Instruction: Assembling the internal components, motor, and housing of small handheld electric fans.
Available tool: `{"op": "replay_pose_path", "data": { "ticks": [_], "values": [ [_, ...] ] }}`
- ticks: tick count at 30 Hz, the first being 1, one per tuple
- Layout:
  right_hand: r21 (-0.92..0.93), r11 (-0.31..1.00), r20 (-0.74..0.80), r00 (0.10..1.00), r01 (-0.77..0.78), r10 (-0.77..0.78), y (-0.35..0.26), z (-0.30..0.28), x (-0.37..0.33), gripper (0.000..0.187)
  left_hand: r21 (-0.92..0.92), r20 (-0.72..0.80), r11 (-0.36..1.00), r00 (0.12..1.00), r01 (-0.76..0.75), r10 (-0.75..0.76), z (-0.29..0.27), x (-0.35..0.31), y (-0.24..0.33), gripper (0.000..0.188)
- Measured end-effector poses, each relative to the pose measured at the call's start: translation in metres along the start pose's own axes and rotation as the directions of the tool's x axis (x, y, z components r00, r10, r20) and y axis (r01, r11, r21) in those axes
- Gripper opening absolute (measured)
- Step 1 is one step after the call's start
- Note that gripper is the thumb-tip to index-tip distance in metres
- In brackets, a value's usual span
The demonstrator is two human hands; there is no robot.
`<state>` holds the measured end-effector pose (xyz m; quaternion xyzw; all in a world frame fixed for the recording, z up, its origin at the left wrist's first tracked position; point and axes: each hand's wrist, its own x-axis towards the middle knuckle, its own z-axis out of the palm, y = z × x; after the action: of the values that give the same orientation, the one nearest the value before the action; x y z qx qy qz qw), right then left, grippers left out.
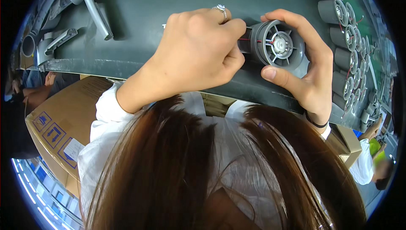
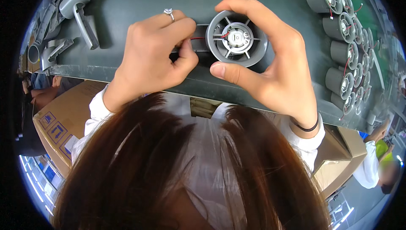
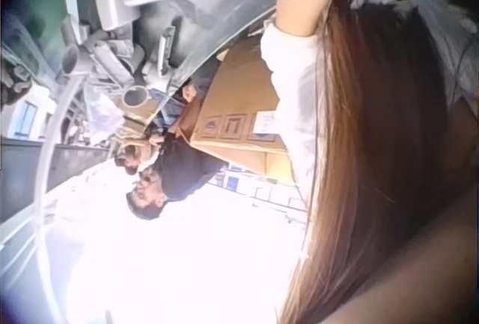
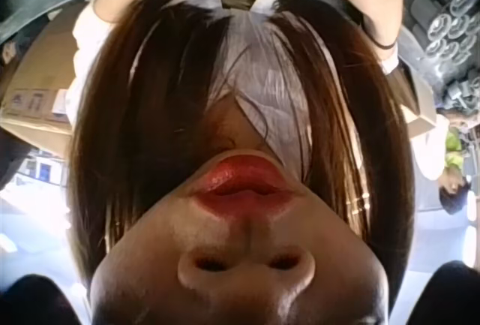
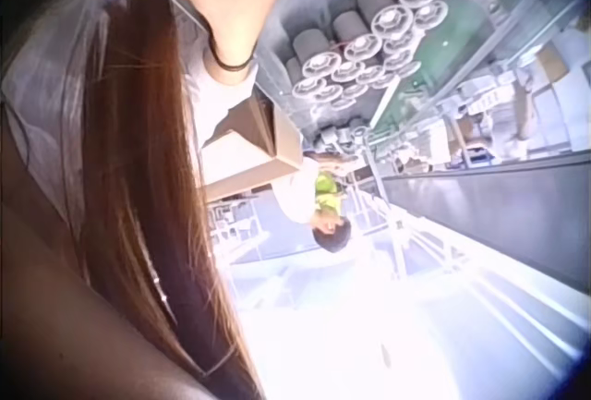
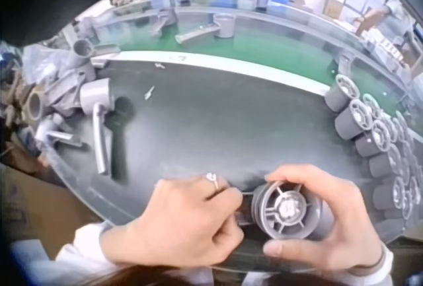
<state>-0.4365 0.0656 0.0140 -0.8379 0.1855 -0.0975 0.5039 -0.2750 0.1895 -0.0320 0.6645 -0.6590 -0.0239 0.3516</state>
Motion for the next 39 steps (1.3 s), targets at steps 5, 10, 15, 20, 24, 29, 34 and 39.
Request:
{"op": "replay_pose_path", "data": {
  "ticks": [5,10,15,20,24,29,34,39],
  "values": [
    [0.003,1.000,0.000,1.000,-0.003,0.003,0.000,-0.001,0.001,0.062,-0.059,0.007,0.998,1.000,0.016,-0.015,-0.001,0.002,0.000,0.013],
    [0.064,0.997,-0.022,0.999,-0.036,0.037,0.002,0.002,0.002,0.064,-0.057,0.030,0.998,0.999,-0.017,0.019,-0.002,0.000,0.001,0.012],
    [0.142,0.984,-0.023,0.994,-0.104,0.109,0.001,-0.001,0.002,0.065,-0.064,-0.056,0.994,0.995,-0.088,0.084,0.002,0.001,-0.004,0.014],
    [0.144,0.981,0.001,0.991,-0.131,0.132,0.002,-0.004,0.003,0.068,-0.068,-0.079,0.995,0.995,-0.071,0.066,0.002,-0.002,-0.002,0.011],
    [0.148,0.984,-0.007,0.995,-0.099,0.101,0.002,-0.003,0.003,0.071,-0.007,0.068,0.997,0.995,-0.079,0.079,-0.004,-0.004,-0.001,0.010],
    [0.134,0.988,0.007,0.997,-0.080,0.080,0.005,-0.004,0.002,0.074,-0.025,0.092,0.995,0.991,-0.099,0.101,-0.005,-0.006,-0.003,0.013],
    [0.144,0.986,-0.014,0.996,-0.086,0.089,0.004,-0.003,-0.001,0.075,0.006,0.116,0.983,0.977,-0.181,0.179,-0.005,-0.008,-0.005,0.015],
    [0.054,0.991,-0.010,0.993,0.121,-0.120,0.017,-0.007,-0.008,0.074,0.051,-0.022,0.957,0.957,-0.287,0.288,-0.002,-0.005,-0.005,0.016]
  ]
}}
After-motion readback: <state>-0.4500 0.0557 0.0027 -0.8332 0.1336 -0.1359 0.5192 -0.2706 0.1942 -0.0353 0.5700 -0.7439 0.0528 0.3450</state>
